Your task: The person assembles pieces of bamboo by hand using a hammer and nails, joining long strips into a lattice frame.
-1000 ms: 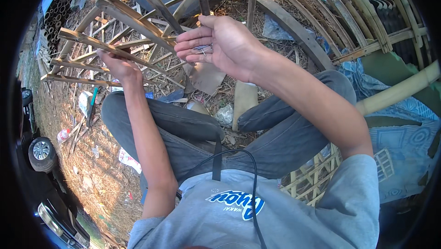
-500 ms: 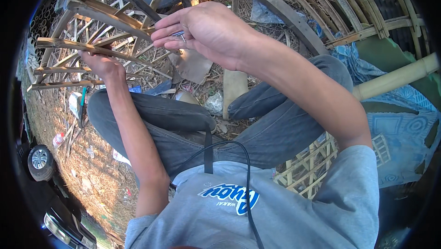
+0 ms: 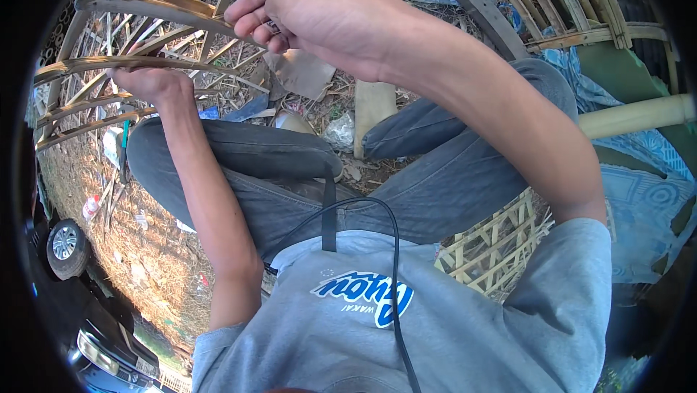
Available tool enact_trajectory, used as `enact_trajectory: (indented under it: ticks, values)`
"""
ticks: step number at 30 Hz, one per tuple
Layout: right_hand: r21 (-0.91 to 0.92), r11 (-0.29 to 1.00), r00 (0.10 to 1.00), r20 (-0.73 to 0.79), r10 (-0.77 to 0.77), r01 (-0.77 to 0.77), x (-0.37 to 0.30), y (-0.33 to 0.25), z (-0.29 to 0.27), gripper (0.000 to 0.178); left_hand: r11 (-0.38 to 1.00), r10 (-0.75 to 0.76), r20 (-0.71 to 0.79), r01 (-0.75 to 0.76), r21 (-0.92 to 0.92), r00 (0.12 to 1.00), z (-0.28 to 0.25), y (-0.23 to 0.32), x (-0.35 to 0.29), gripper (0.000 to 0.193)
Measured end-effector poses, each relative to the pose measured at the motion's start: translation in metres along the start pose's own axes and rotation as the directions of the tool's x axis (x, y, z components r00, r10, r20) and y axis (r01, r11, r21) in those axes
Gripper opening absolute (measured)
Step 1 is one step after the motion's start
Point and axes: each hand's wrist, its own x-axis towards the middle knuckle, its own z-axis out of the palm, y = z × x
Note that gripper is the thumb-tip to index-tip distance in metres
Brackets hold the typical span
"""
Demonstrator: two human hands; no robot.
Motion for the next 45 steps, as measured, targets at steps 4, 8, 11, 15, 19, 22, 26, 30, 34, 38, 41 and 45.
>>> enact_trajectory:
  ticks: [4,8,11,15,19,22,26,30,34,38,41,45]
  values:
    - [0.194,0.973,0.982,0.117,-0.149,0.125,0.002,0.003,-0.01,0.029,1.0,-0.002,-0.014,0.002,0.004,1.0,-0.003,-0.005,0.006,0.056]
    - [0.093,0.975,0.967,0.142,-0.213,0.201,-0.01,-0.017,0.011,0.025,0.983,-0.001,-0.082,-0.015,-0.185,0.997,0.002,-0.013,0.016,0.053]
    - [0.101,0.985,0.957,0.241,-0.163,0.142,-0.012,-0.022,0.004,0.039,0.974,-0.009,-0.029,0.003,-0.226,1.0,-0.004,-0.015,0.02,0.054]
    - [0.055,0.977,0.978,0.024,-0.209,0.207,-0.012,-0.022,0.002,0.046,0.984,0.018,0.016,-0.015,-0.179,1.0,-0.004,-0.016,0.019,0.046]
    - [-0.055,0.974,0.97,-0.095,-0.223,0.219,-0.019,-0.027,0.013,0.048,0.982,0.067,-0.007,-0.067,-0.175,0.998,-0.008,-0.023,0.024,0.041]
    - [-0.211,0.902,0.859,-0.286,-0.425,0.376,-0.019,-0.03,0.018,0.051,0.986,0.101,-0.044,-0.106,-0.13,0.994,0.001,-0.021,0.017,0.043]
    - [-0.562,0.381,0.486,0.045,-0.873,0.735,-0.048,-0.036,-0.001,0.045,0.999,0.036,-0.108,-0.035,0.016,0.993,-0.004,-0.023,0.013,0.055]
    - [-0.472,0.005,0.17,0.308,-0.936,0.882,-0.09,-0.03,0.017,0.078,0.978,0.123,0.063,-0.132,0.162,0.99,-0.003,-0.053,0.024,0.059]
    - [-0.444,-0.079,0.11,0.384,-0.917,0.893,-0.098,-0.029,0.019,0.079,0.618,0.439,0.019,-0.317,0.72,0.898,-0.003,-0.078,0.026,0.088]
    - [-0.555,-0.032,0.131,0.252,-0.959,0.831,-0.084,-0.036,-0.001,0.066,0.862,-0.07,0.223,-0.054,0.504,0.972,-0.001,-0.084,0.035,0.098]
    - [-0.675,-0.005,0.12,0.139,-0.983,0.738,-0.068,-0.04,0.004,0.06,0.872,-0.056,0.069,0.015,0.489,0.996,-0.014,-0.1,0.068,0.109]
    - [-0.664,-0.044,0.115,0.194,-0.974,0.746,-0.068,-0.046,-0.02,0.059,0.833,0.053,-0.078,-0.001,0.553,0.995,-0.006,-0.076,0.061,0.1]
